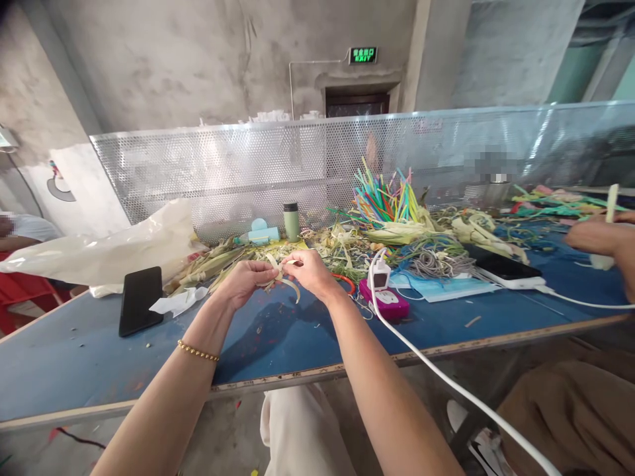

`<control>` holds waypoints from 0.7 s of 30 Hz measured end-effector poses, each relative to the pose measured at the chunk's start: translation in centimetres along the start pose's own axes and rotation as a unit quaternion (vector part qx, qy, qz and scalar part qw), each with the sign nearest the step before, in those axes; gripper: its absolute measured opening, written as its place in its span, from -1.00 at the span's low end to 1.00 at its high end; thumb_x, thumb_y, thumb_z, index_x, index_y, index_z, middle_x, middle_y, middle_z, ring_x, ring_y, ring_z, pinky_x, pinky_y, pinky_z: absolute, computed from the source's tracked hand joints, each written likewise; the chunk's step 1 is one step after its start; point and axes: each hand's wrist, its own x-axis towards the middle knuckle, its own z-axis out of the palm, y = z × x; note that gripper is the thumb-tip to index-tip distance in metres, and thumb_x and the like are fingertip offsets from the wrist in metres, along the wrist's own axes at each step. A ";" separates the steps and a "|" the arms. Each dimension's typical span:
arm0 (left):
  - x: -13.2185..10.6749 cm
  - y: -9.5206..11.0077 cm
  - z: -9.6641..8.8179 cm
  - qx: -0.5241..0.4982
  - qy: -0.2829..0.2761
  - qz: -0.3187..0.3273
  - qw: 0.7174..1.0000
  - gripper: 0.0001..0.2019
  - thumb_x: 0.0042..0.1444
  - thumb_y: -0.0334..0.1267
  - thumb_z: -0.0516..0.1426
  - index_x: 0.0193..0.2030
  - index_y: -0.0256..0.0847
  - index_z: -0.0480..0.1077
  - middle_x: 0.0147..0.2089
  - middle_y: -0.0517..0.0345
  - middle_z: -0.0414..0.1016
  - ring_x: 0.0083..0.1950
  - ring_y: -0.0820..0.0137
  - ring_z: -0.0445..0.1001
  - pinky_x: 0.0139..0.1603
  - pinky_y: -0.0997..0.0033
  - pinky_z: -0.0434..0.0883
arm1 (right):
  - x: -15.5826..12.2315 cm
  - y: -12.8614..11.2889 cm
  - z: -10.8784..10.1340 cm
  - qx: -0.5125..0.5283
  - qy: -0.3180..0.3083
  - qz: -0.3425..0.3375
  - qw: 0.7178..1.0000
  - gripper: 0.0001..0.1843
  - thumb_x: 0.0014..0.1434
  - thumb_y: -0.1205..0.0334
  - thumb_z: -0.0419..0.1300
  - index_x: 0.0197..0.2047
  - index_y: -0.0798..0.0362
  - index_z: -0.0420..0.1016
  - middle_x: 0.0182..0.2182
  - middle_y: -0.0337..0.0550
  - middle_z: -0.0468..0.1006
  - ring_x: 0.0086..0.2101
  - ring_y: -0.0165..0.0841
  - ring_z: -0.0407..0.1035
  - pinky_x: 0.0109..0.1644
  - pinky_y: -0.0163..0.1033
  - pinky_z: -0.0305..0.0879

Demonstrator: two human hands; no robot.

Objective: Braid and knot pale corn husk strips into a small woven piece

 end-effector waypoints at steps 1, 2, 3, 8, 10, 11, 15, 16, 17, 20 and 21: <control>0.0 0.0 0.0 0.001 0.001 -0.001 1.000 -0.68 -0.31 -0.09 0.42 -0.56 -0.34 0.54 -0.55 0.02 0.52 -0.54 0.48 0.34 -0.44 0.43 0.23 | 0.0 0.1 0.0 0.003 0.001 -0.002 1.000 -0.84 0.00 0.22 0.25 -0.36 0.15 0.55 -0.60 -0.23 0.47 -0.56 -0.42 0.32 -0.42 -0.31 0.24; -0.1 0.1 0.0 0.002 0.000 -0.001 1.000 -0.68 -0.31 -0.10 0.42 -0.56 -0.34 0.54 -0.54 0.01 0.53 -0.54 0.47 0.35 -0.44 0.43 0.23 | 0.1 0.1 0.0 0.004 0.002 -0.004 1.000 -0.83 0.01 0.22 0.25 -0.36 0.15 0.56 -0.60 -0.22 0.48 -0.55 -0.41 0.33 -0.42 -0.31 0.25; -0.1 0.1 0.0 0.002 -0.001 -0.001 1.000 -0.69 -0.30 -0.11 0.42 -0.56 -0.34 0.55 -0.54 0.00 0.53 -0.54 0.47 0.35 -0.44 0.43 0.24 | 0.1 0.2 0.0 0.004 0.002 -0.005 1.000 -0.82 0.02 0.21 0.24 -0.35 0.14 0.57 -0.59 -0.21 0.49 -0.54 -0.41 0.34 -0.41 -0.30 0.25; -0.3 0.3 0.0 0.005 -0.010 0.003 1.000 -0.71 -0.27 -0.12 0.42 -0.56 -0.34 0.54 -0.54 -0.01 0.53 -0.53 0.46 0.36 -0.43 0.41 0.25 | 0.2 0.3 0.0 -0.003 0.009 -0.017 1.000 -0.77 0.08 0.14 0.22 -0.32 0.14 0.58 -0.53 -0.15 0.53 -0.51 -0.40 0.36 -0.41 -0.30 0.27; -0.2 0.3 0.0 0.002 -0.011 0.000 1.000 -0.70 -0.27 -0.13 0.42 -0.55 -0.34 0.54 -0.53 -0.01 0.53 -0.53 0.45 0.36 -0.43 0.41 0.26 | 0.3 0.3 0.1 -0.002 0.014 -0.025 1.000 -0.77 0.09 0.12 0.24 -0.33 0.13 0.56 -0.51 -0.14 0.54 -0.51 -0.40 0.37 -0.41 -0.30 0.28; -0.2 0.2 0.1 -0.001 -0.008 0.000 1.000 -0.70 -0.28 -0.13 0.42 -0.55 -0.34 0.54 -0.53 -0.01 0.53 -0.53 0.45 0.36 -0.44 0.42 0.25 | 0.3 0.4 0.2 0.000 0.019 -0.025 1.000 -0.76 0.08 0.10 0.25 -0.31 0.13 0.55 -0.50 -0.14 0.55 -0.51 -0.40 0.38 -0.41 -0.30 0.29; 0.1 -0.2 0.2 -0.030 0.038 0.009 0.999 -0.68 -0.32 -0.10 0.42 -0.60 -0.32 0.49 -0.60 0.08 0.47 -0.58 0.49 0.30 -0.48 0.44 0.20 | 0.5 0.7 0.3 -0.001 0.063 0.026 0.998 -0.69 0.06 0.01 0.31 -0.28 0.09 0.49 -0.53 -0.14 0.55 -0.56 -0.38 0.38 -0.48 -0.29 0.27; 0.2 -0.3 0.2 -0.039 0.053 0.015 0.998 -0.68 -0.33 -0.10 0.42 -0.61 -0.30 0.48 -0.62 0.11 0.45 -0.58 0.50 0.29 -0.48 0.44 0.19 | 0.4 0.8 0.3 -0.012 0.066 0.043 0.997 -0.67 0.06 -0.02 0.32 -0.33 0.09 0.47 -0.55 -0.12 0.54 -0.56 -0.36 0.38 -0.49 -0.28 0.26; 0.3 -0.3 0.3 -0.045 0.067 0.024 0.996 -0.68 -0.33 -0.09 0.42 -0.62 -0.30 0.47 -0.62 0.13 0.44 -0.58 0.50 0.29 -0.48 0.45 0.19 | 0.4 0.8 0.3 -0.027 0.060 0.058 0.996 -0.65 0.06 -0.05 0.32 -0.41 0.09 0.46 -0.57 -0.11 0.53 -0.56 -0.35 0.39 -0.49 -0.27 0.26; 0.6 -0.5 0.3 -0.038 0.101 0.057 0.993 -0.68 -0.30 -0.08 0.40 -0.62 -0.30 0.46 -0.62 0.15 0.42 -0.56 0.51 0.27 -0.47 0.46 0.17 | 0.2 0.6 0.4 -0.052 0.017 0.071 0.996 -0.58 0.07 -0.09 0.30 -0.56 0.09 0.44 -0.58 -0.08 0.53 -0.54 -0.33 0.39 -0.47 -0.27 0.25; 0.6 -0.6 0.3 -0.031 0.111 0.063 0.991 -0.68 -0.29 -0.07 0.39 -0.62 -0.30 0.47 -0.62 0.15 0.41 -0.56 0.52 0.25 -0.47 0.45 0.16 | 0.1 0.6 0.4 -0.051 0.007 0.064 0.997 -0.59 0.06 -0.08 0.30 -0.56 0.10 0.45 -0.58 -0.10 0.52 -0.54 -0.35 0.38 -0.47 -0.27 0.23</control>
